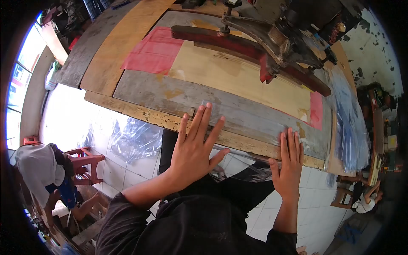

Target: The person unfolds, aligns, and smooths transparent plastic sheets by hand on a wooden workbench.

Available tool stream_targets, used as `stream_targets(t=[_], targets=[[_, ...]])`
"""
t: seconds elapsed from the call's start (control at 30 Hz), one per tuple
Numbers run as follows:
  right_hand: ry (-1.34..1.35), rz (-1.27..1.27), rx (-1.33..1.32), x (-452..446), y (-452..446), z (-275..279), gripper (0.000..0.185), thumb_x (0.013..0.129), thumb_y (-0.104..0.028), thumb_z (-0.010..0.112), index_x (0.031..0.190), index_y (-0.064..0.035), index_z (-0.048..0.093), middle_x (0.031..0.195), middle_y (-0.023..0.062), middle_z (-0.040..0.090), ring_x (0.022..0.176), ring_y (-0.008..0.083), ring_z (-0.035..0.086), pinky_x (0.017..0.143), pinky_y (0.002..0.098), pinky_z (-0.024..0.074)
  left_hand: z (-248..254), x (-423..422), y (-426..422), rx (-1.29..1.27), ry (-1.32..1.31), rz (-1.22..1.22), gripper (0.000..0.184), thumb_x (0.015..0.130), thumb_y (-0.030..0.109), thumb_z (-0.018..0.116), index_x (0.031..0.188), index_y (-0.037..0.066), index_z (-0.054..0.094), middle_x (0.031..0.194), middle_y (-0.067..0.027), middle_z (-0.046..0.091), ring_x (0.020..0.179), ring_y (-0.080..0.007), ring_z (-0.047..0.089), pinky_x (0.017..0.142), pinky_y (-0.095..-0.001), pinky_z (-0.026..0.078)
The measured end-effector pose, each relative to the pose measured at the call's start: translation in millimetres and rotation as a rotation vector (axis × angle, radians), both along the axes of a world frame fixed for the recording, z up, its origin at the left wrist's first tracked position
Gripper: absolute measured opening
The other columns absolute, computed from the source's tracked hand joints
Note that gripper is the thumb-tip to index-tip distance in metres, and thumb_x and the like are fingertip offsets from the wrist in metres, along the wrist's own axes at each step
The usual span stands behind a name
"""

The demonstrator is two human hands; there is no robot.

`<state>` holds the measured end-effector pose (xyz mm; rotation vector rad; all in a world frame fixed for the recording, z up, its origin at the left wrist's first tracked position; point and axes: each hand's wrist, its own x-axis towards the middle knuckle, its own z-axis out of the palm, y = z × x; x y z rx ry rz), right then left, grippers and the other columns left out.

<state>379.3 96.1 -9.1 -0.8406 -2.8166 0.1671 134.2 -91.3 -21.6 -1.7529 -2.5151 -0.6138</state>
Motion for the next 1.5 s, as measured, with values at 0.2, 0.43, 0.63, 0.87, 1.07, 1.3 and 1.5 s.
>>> stream_targets(t=[0.2,0.43,0.63,0.87,1.07,1.3,1.5], targets=[[-0.108,-0.03,0.098,2.9,1.0,1.4,0.08,0.111,-0.064,0.042,0.169,-0.0092,0.039,0.177,0.0148,0.034,0.163,0.0422,0.029,0.131,0.0597,0.0224,1.0,0.6,1.4,0.003,-0.015,0.002,0.079,0.101,0.053,0.067,0.163,0.01,0.047,0.175,-0.0297,0.029,0.163,-0.0433,0.027,0.132,-0.0616,0.012],[0.149,-0.056,-0.025,6.3,4.4,-7.5,0.091,0.109,-0.066,0.045,0.17,0.0,0.03,0.177,0.022,0.03,0.162,0.0425,0.032,0.13,0.0587,0.0262,-2.8,1.5,3.0,0.006,-0.008,0.002,0.08,0.099,0.053,0.07,0.162,0.01,0.048,0.175,-0.0293,0.028,0.163,-0.0434,0.027,0.132,-0.0616,0.013],[0.042,-0.048,-0.043,9.6,9.5,1.7,0.083,0.111,-0.056,0.048,0.171,-0.0022,0.029,0.175,0.0188,0.035,0.16,0.0405,0.036,0.129,0.059,0.0272,-4.4,-0.2,1.9,0.007,-0.005,0.002,0.081,0.097,0.053,0.073,0.163,0.013,0.048,0.176,-0.0264,0.029,0.164,-0.0428,0.028,0.13,-0.0644,0.016],[0.289,-0.11,-0.354,10.2,13.2,11.4,0.071,0.111,-0.037,0.059,0.168,-0.003,0.034,0.17,0.0194,0.044,0.157,0.0418,0.041,0.131,0.0547,0.0279,-7.9,-1.3,0.7,0.024,0.009,-0.003,0.08,0.098,0.05,0.072,0.164,0.015,0.047,0.176,-0.0246,0.029,0.164,-0.042,0.028,0.13,-0.0659,0.014],[0.66,-0.166,-0.488,29.7,25.1,-3.1,0.066,0.099,-0.022,0.079,0.157,-0.0028,0.054,0.163,0.0182,0.054,0.152,0.035,0.05,0.126,0.048,0.038,-9.5,-0.7,1.3,0.045,0.02,-0.003,0.08,0.098,0.051,0.071,0.165,0.015,0.047,0.177,-0.0243,0.028,0.164,-0.0428,0.027,0.13,-0.0662,0.014],[0.582,-0.353,-0.185,54.0,31.3,-16.6,0.052,0.099,-0.025,0.079,0.145,-0.0054,0.065,0.157,0.0159,0.058,0.149,0.0352,0.05,0.124,0.0468,0.0384,-13.0,0.9,1.7,0.08,0.028,-0.001,0.079,0.1,0.052,0.069,0.165,0.015,0.046,0.177,-0.0245,0.028,0.164,-0.0439,0.027,0.13,-0.0664,0.015],[0.578,-0.385,-0.263,47.8,26.7,-16.5,0.041,0.098,-0.024,0.08,0.134,-0.0073,0.072,0.155,0.012,0.059,0.148,0.0341,0.051,0.12,0.0448,0.0431,-16.0,1.4,1.8,0.092,0.034,-0.004,0.079,0.101,0.052,0.068,0.166,0.015,0.045,0.177,-0.0244,0.027,0.164,-0.0441,0.026,0.13,-0.0668,0.014]])
